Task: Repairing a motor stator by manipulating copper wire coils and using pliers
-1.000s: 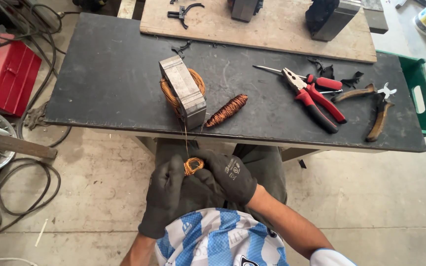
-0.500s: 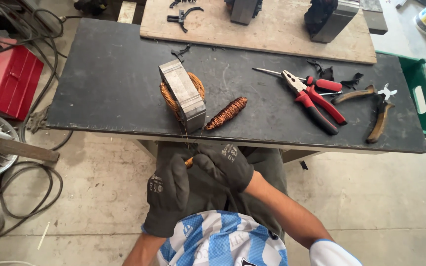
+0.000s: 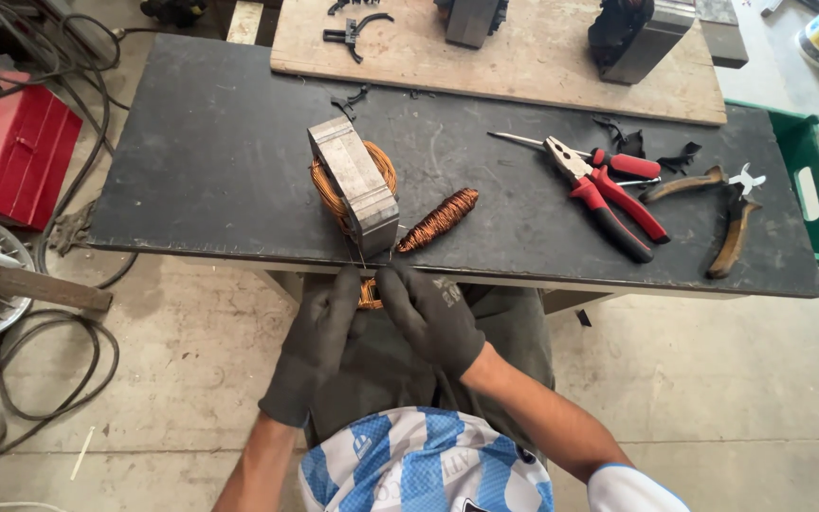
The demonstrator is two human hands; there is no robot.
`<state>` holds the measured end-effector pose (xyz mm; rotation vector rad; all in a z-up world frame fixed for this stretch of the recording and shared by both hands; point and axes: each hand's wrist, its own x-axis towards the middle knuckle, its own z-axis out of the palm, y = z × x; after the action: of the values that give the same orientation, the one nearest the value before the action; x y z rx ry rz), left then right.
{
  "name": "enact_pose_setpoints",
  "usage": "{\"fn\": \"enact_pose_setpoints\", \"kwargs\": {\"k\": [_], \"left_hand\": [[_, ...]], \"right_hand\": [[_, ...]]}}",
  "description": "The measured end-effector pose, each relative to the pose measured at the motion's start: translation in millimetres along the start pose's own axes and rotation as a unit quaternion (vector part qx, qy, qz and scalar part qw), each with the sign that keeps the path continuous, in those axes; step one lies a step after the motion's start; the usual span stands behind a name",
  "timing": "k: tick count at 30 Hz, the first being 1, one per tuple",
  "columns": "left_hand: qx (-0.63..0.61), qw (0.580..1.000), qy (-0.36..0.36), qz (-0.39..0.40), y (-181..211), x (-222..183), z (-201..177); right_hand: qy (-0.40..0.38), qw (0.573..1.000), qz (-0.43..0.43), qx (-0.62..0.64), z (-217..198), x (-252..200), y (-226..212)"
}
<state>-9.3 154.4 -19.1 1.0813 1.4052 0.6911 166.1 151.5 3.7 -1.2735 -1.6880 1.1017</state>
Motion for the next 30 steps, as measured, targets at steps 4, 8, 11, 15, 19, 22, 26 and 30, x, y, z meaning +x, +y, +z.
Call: {"fn": "enact_pose_setpoints", "kwargs": {"k": [4,8,11,15,19,22,26,30], "left_hand": [[-0.099,0.994,-0.028,-0.045,26,-13,-5],[-0.193,0.975,-0.086,-0.063,21,-14,-14],[-0.089,0.992,-0.049,-0.07,-5,3,-13],[0.119,0.986,0.042,0.112,-5,-13,-9],[0.282,0.869,0.165,0.371,11,-25,1],[0.196,0.874,0.174,0.41,5,-28,2],[0.295,0.834,0.108,0.454,-19,-9,-19],[0.439,0.815,0.114,0.36,-24,-4,-34]], "right_hand": [[0.067,0.975,-0.083,-0.193,-3,-7,-30],[0.015,0.91,-0.197,-0.365,-4,-11,-4],[-0.041,0.925,-0.218,-0.31,-13,0,7],[-0.06,0.927,-0.255,-0.268,-11,3,-2],[-0.066,0.978,-0.132,-0.147,-4,3,-5],[-0.11,0.993,-0.034,0.003,-3,6,-4],[-0.156,0.912,0.145,0.351,-10,12,-26],[-0.197,0.912,0.168,0.317,-5,29,12]]}}
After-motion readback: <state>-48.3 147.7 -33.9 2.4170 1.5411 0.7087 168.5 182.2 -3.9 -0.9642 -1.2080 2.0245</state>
